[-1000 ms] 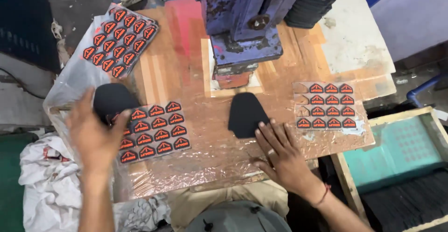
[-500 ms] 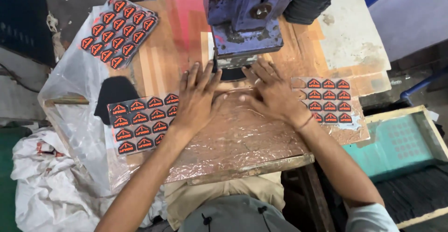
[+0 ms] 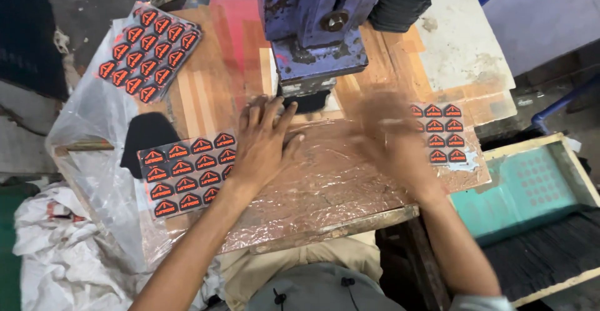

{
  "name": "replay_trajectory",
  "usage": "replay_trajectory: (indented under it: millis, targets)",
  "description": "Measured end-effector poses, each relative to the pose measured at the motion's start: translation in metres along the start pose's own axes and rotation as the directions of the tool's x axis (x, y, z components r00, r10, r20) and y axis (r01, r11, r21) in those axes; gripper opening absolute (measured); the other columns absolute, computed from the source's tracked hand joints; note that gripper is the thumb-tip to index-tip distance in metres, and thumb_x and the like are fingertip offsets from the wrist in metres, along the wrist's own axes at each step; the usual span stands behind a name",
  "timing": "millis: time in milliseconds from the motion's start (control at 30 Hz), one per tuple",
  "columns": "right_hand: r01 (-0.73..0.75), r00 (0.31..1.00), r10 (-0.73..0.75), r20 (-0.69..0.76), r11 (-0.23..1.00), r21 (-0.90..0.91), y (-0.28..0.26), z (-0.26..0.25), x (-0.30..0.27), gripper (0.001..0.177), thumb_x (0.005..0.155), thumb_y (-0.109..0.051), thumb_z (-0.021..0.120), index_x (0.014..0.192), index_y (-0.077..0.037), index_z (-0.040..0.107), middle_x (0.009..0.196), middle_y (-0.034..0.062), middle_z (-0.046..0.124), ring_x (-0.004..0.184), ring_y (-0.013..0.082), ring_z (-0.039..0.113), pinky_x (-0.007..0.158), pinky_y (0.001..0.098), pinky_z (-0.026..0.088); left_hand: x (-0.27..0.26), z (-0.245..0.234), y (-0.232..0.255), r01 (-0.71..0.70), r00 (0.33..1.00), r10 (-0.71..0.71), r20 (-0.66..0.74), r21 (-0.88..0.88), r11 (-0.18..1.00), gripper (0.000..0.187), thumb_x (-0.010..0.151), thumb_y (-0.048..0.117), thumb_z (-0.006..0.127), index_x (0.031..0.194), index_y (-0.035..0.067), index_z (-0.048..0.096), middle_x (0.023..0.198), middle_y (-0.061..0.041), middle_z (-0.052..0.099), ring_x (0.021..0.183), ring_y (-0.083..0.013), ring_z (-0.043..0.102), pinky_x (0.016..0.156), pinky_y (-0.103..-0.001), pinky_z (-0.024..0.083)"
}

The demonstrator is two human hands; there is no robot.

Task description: The person uses a manual press to stamp a logo onto small black items, then places them into clear plastic packaging. They repeatedly pick up the packaged items and arrange them on the workbench.

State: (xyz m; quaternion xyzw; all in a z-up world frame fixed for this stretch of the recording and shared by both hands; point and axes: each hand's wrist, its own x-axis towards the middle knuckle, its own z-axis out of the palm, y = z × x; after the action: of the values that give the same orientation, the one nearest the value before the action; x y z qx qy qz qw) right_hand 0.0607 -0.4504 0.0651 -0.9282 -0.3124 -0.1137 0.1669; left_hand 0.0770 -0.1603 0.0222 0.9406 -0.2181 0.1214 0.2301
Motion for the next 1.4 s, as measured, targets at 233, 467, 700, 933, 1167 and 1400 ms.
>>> replay_trajectory:
  millis: [233, 467, 700, 933, 1167, 1400]
  targets:
    - [-0.809, 0.477, 0.873, -0.104, 0.482, 0.336, 0.114, -0.055, -0.211, 0.037, 0.093, -0.023, 0.084, 0.111, 0.006, 0.07, 0.093, 0.0147, 0.072, 0.081, 0.0196, 0.065, 0.075, 0.0323, 0.052, -0.004, 0.008, -0.004, -0.061, 0.996, 0.06, -0.071, -0.01, 0.998, 0.057, 0.097, 0.04, 0.064, 0.141, 0.005, 0.059, 0.144, -0.02, 0.049, 0.14, -0.0427, 0.04, 0.12, -0.06, 0.027]
    - [-0.417, 0.518, 0.854, -0.041, 0.294, 0.86, 0.011, -0.048, -0.117, 0.025, 0.099, -0.006, 0.068, 0.123, -0.006, 0.066, 0.103, 0.0045, 0.073, 0.085, 0.0151, 0.069, 0.073, 0.0319, 0.058, -0.008, 0.01, 0.003, -0.015, 1.0, 0.015, -0.025, -0.002, 1.0, 0.059, 0.099, 0.037, 0.063, 0.147, 0.003, 0.053, 0.153, -0.019, 0.045, 0.145, -0.0425, 0.036, 0.121, -0.062, 0.025]
    - [-0.646, 0.661, 0.603, 0.447, 0.153, 0.748, -0.012, 0.018, 0.026, 0.031, 0.092, -0.006, 0.066, 0.123, -0.011, 0.063, 0.09, 0.0091, 0.077, 0.062, 0.0148, 0.07, 0.052, 0.028, 0.056, -0.02, 0.024, -0.007, -0.079, 0.995, 0.083, -0.064, 0.063, 0.995, 0.086, 0.082, 0.041, 0.066, 0.156, 0.003, 0.045, 0.162, -0.02, 0.038, 0.148, -0.0464, 0.029, 0.119, -0.061, 0.021]
    - [-0.505, 0.804, 0.568, 0.176, 0.495, 0.708, 0.054, 0.037, 0.087, 0.016, 0.105, -0.004, 0.064, 0.116, 0.008, 0.062, 0.085, 0.0109, 0.075, 0.062, 0.0136, 0.07, 0.052, 0.0264, 0.055, -0.015, 0.016, -0.005, -0.015, 0.998, 0.011, -0.07, -0.047, 0.999, 0.064, 0.098, 0.04, 0.062, 0.15, 0.005, 0.049, 0.159, -0.016, 0.042, 0.149, -0.0429, 0.033, 0.123, -0.062, 0.022]
    - [-0.422, 0.82, 0.571, -0.024, 0.633, 0.649, 0.055, 0.061, 0.08, 0.026, 0.097, 0.003, 0.06, 0.123, 0.002, 0.057, 0.086, 0.0095, 0.073, 0.06, 0.0123, 0.069, 0.05, 0.0259, 0.055, -0.013, 0.009, -0.002, -0.013, 0.999, 0.009, -0.048, -0.085, 0.996, 0.056, 0.095, 0.035, 0.065, 0.143, 0.009, 0.055, 0.154, -0.018, 0.047, 0.146, -0.0428, 0.035, 0.122, -0.062, 0.023]
    - [-0.444, 0.818, 0.571, -0.065, 0.699, 0.56, 0.044, 0.053, 0.086, 0.027, 0.096, 0.004, 0.062, 0.123, 0.002, 0.058, 0.09, 0.0096, 0.077, 0.059, 0.0125, 0.07, 0.051, 0.0252, 0.055, -0.013, 0.009, -0.003, -0.01, 0.999, 0.006, -0.052, -0.073, 0.997, 0.056, 0.098, 0.037, 0.065, 0.145, 0.009, 0.055, 0.154, -0.018, 0.046, 0.148, -0.0421, 0.035, 0.123, -0.062, 0.024]
